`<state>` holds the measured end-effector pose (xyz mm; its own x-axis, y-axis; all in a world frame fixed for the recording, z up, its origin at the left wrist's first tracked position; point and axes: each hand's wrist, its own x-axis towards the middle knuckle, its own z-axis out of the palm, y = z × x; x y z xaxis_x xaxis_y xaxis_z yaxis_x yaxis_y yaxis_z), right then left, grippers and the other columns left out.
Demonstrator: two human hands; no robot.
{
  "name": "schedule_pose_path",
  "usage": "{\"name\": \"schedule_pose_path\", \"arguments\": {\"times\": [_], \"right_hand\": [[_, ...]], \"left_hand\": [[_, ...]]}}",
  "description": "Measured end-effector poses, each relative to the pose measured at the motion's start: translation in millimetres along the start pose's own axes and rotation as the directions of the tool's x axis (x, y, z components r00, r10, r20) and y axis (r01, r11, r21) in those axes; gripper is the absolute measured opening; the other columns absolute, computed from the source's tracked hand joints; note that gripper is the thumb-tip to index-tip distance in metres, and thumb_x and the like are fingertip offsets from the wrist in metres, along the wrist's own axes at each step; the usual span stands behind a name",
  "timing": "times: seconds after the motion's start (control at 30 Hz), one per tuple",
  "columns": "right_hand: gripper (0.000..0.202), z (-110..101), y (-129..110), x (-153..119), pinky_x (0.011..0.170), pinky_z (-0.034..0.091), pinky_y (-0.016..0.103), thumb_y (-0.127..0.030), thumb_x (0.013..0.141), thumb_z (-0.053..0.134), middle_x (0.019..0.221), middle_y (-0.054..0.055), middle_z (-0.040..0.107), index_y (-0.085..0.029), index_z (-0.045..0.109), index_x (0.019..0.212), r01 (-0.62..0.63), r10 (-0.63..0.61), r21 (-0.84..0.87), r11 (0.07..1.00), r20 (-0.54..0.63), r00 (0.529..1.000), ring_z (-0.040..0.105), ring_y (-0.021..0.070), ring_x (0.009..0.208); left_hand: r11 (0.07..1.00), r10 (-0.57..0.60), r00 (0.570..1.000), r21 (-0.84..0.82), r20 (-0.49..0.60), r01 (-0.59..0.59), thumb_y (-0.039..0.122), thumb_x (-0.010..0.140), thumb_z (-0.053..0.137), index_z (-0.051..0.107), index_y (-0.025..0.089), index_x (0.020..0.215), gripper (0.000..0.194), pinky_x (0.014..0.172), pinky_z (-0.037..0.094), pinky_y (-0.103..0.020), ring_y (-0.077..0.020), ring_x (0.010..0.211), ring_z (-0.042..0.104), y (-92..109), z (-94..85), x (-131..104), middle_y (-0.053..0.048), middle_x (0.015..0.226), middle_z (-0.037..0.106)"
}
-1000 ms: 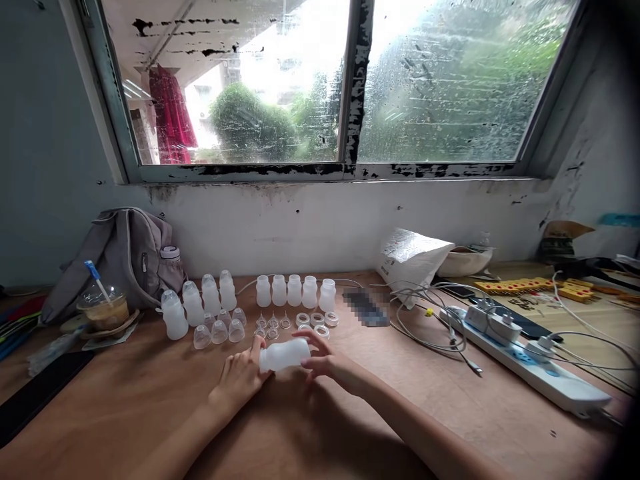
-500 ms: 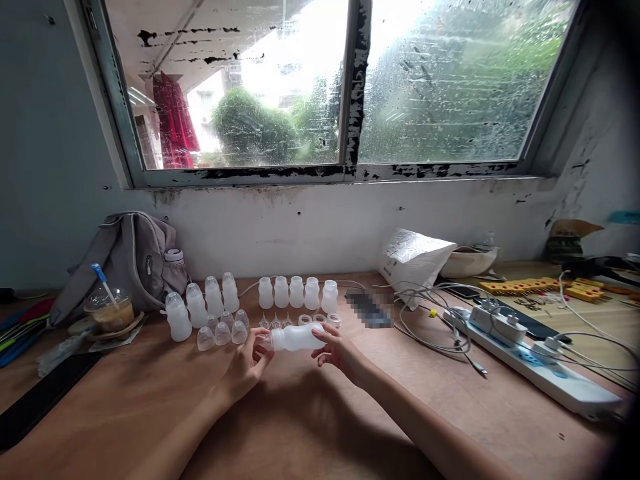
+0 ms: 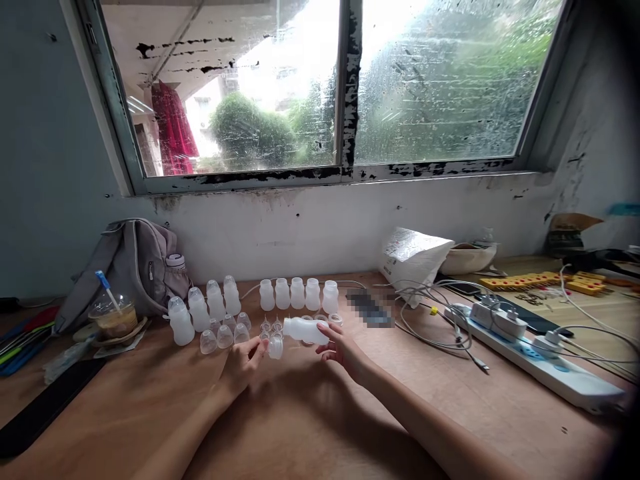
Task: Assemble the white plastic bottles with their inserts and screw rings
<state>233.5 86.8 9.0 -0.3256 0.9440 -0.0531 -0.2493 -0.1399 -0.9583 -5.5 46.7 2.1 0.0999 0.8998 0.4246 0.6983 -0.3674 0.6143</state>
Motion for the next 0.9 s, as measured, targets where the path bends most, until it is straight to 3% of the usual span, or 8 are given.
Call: {"name": "schedule_pose_path", "arguments": {"times": [0.1,0.3,0.4,0.53,0.6,0.67,0.8,0.9], "right_hand": [[0.036,-1.7,4.5,4.5,0.044,0.048,0.019,-0.045,0.074,0.057,0.083,0.006,0.06,-0.017,0.051,0.095,-0.046,0.048,0.071,0.996,-0.021,0.999,0.058,0.01,0.055],[0.054,0.4,10.2,9.7,0.039,0.045,0.02,-0.058,0.078,0.04,0.075,0.012,0.062,-0.007,0.053,0.09,-0.284,0.274,0.162,0.945,0.083,0.958,0.054,0.0096,0.045],[0.057,3.7,9.4,8.1,0.039,0.044,0.02,-0.061,0.078,0.037,0.073,0.011,0.062,-0.007,0.05,0.093,-0.339,0.326,0.174,0.925,0.097,0.94,0.055,0.0105,0.044],[0.058,6.4,9.5,5.6,0.04,0.044,0.021,-0.062,0.076,0.04,0.073,0.011,0.063,-0.008,0.046,0.098,-0.349,0.334,0.168,0.922,0.112,0.936,0.057,0.0119,0.045],[0.057,6.8,10.8,5.2,0.041,0.044,0.021,-0.061,0.077,0.04,0.075,0.011,0.063,-0.009,0.045,0.1,-0.354,0.335,0.174,0.919,0.131,0.933,0.057,0.0121,0.046],[0.056,6.9,12.0,5.0,0.042,0.044,0.021,-0.06,0.078,0.039,0.076,0.012,0.063,-0.009,0.046,0.1,-0.352,0.328,0.178,0.919,0.153,0.932,0.057,0.0121,0.046],[0.055,6.7,11.4,3.6,0.044,0.046,0.023,-0.059,0.08,0.036,0.08,0.012,0.063,-0.01,0.046,0.101,-0.343,0.307,0.179,0.922,0.201,0.93,0.058,0.0126,0.049],[0.05,5.7,9.2,2.1,0.045,0.047,0.025,-0.059,0.079,0.038,0.087,0.01,0.063,-0.016,0.044,0.104,-0.284,0.251,0.158,0.946,0.198,0.948,0.059,0.0135,0.053]], "left_hand": [[0.988,0.011,0.999,0.154,0.041,-0.017,0.044,0.086,0.03,0.039,0.017,0.053,0.044,0.048,0.027,-0.021,-0.0088,0.046,0.039,-3.4,4.0,-0.9,0.004,0.048,0.04],[0.91,0.069,0.987,0.397,0.143,-0.121,0.046,0.085,0.033,0.051,0.018,0.062,0.041,0.053,0.03,-0.023,-0.0143,0.058,0.052,-8.9,19.2,-4.9,-0.002,0.063,0.056],[0.941,0.069,0.991,0.323,0.115,-0.103,0.046,0.085,0.034,0.051,0.019,0.066,0.038,0.055,0.034,-0.023,-0.0149,0.06,0.053,-3.2,21.0,-5.1,-0.002,0.065,0.057],[0.997,0.042,0.992,0.073,-0.116,-0.034,0.043,0.085,0.036,0.051,0.019,0.084,0.028,0.057,0.039,-0.023,-0.0116,0.057,0.051,18.0,12.5,8.5,-0.001,0.074,0.057],[0.999,0.021,0.985,-0.026,-0.17,-0.026,0.043,0.082,0.04,0.051,0.019,0.093,0.029,0.057,0.041,-0.023,-0.0113,0.059,0.051,30.3,6.9,22.0,-0.002,0.084,0.057],[0.997,0.022,0.994,-0.066,-0.103,-0.029,0.044,0.08,0.042,0.055,0.019,0.092,0.031,0.058,0.041,-0.023,-0.0118,0.061,0.051,40.4,2.8,37.1,-0.003,0.086,0.057],[0.996,0.026,0.984,-0.089,0.175,-0.01,0.046,0.077,0.045,0.058,0.018,0.076,0.032,0.051,0.037,-0.021,-0.0115,0.056,0.048,51.7,-2.6,64.5,0.001,0.064,0.054],[0.997,0.048,0.979,-0.062,0.196,-0.037,0.047,0.076,0.046,0.058,0.018,0.077,0.031,0.049,0.035,-0.02,-0.0105,0.053,0.048,52.6,-14.3,82.4,0.002,0.061,0.054]]}}
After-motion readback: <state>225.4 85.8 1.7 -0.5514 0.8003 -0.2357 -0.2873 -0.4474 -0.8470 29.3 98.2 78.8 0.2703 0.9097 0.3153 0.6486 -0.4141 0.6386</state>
